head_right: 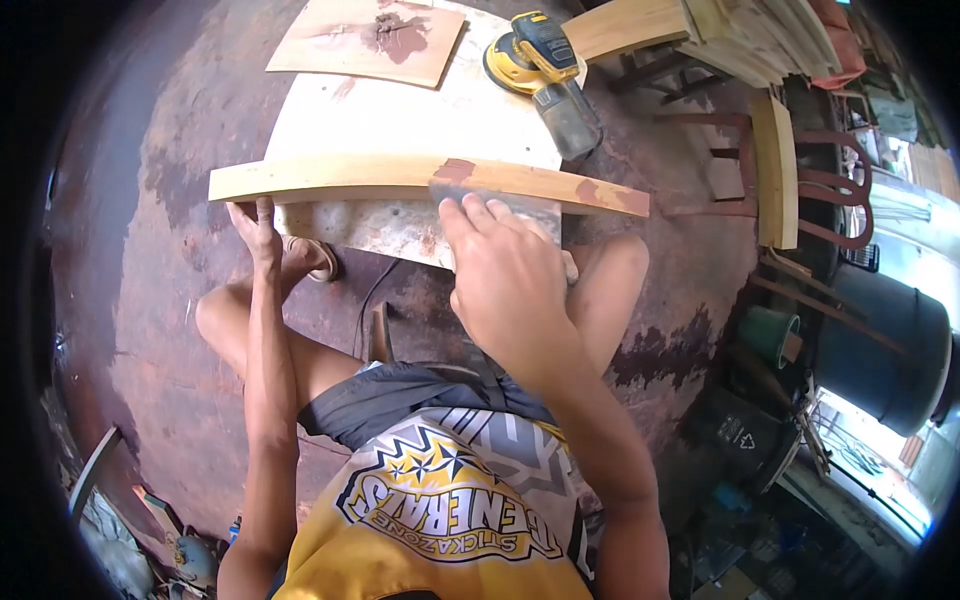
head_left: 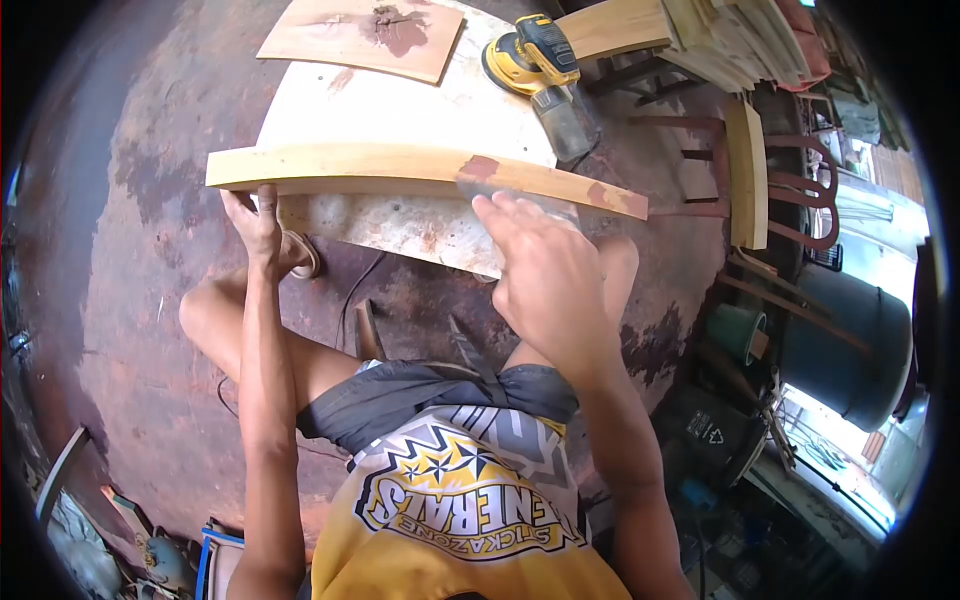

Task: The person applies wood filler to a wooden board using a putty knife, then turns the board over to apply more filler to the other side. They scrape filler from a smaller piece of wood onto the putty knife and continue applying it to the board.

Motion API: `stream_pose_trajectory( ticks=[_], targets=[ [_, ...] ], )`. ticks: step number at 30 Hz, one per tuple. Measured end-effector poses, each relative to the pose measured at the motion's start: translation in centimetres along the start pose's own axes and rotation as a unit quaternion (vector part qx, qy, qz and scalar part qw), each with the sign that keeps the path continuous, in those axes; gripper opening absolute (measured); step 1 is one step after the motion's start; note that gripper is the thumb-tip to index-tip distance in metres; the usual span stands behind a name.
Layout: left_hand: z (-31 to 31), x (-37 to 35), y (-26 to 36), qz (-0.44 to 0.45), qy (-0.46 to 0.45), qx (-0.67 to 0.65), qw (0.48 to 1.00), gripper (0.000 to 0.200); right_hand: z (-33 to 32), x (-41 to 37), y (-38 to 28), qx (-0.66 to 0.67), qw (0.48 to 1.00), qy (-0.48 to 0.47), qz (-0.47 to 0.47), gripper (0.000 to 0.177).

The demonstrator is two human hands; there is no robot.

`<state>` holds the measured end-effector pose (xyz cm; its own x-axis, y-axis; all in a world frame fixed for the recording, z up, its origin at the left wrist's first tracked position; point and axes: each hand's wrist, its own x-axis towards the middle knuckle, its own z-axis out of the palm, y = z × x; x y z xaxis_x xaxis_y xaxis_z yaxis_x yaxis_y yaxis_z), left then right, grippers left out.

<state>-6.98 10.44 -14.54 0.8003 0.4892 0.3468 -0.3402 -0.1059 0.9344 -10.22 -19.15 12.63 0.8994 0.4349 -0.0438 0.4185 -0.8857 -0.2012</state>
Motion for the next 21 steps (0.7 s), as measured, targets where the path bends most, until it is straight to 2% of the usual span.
stream_pose_trajectory(
  ticks=[1, 2, 3, 4, 7, 9, 11, 12, 13, 14, 16, 17, 19, 21],
  targets=[
    [0.0, 0.0, 0.1, -0.01, -0.006, -0.004, 1.0, 0.07, -0.2, -0.3, 0.0, 0.0, 1.0, 0.001, -0.002, 0.059],
    [0.0, 0.1, 0.3, -0.019, -0.013, -0.008, 1.0, 0.075, -0.5, -0.7, 0.2, 0.06, 0.998, -0.017, 0.003, 0.056],
    [0.0, 0.2, 0.3, -0.016, -0.014, -0.007, 1.0, 0.075, -0.7, -1.0, 0.4, 0.119, 0.992, -0.034, 0.009, 0.054],
    [0.1, 0.3, 0.3, -0.022, -0.011, -0.004, 1.0, 0.075, -0.8, -1.1, 0.7, 0.119, 0.992, -0.033, 0.009, 0.054],
    [-0.1, 0.1, 0.4, -0.031, -0.001, 0.012, 0.999, 0.075, -1.4, -2.0, 1.5, 0.199, 0.978, -0.003, 0.054, 0.044],
    [0.1, 0.1, 0.5, -0.029, 0.006, 0.02, 0.999, 0.074, -2.8, -2.6, 2.1, 0.303, 0.948, -0.003, 0.096, 0.034],
    [0.2, 0.0, 0.9, -0.043, 0.032, 0.018, 0.998, 0.071, -2.6, -3.7, 4.2, 0.311, 0.943, 0.035, 0.112, 0.031],
    [-1.3, -0.1, -1.7, -0.064, 0.018, 0.023, 0.998, 0.065, -2.4, -4.6, 5.7, 0.318, 0.937, 0.068, 0.13, 0.028],
    [-1.4, 0.2, -1.9, -0.051, 0.014, 0.024, 0.998, 0.062, -2.5, -5.6, 7.8, 0.365, 0.912, 0.046, 0.18, 0.027],
    [-1.4, 0.0, -1.8, -0.041, 0.01, 0.023, 0.999, 0.059, -3.1, -6.4, 9.3, 0.359, 0.913, 0.054, 0.189, 0.027],
    [-1.1, 0.1, -1.5, -0.023, 0.019, 0.042, 0.999, 0.052, -4.4, -7.8, 12.3, 0.485, 0.829, 0.131, 0.246, 0.027],
    [-1.0, 0.2, -1.5, -0.01, 0.019, 0.044, 0.999, 0.053, -5.3, -8.6, 14.3, 0.477, 0.831, 0.136, 0.251, 0.027],
    [-2.2, 0.2, -3.5, -0.034, 0.009, 0.024, 0.999, 0.054, -6.8, -9.8, 17.8, 0.396, 0.851, 0.129, 0.32, 0.029],
    [-2.4, 0.4, -3.7, -0.032, 0.006, 0.021, 0.999, 0.056, -7.7, -9.6, 19.7, 0.362, 0.865, 0.107, 0.33, 0.031]
  ],
)
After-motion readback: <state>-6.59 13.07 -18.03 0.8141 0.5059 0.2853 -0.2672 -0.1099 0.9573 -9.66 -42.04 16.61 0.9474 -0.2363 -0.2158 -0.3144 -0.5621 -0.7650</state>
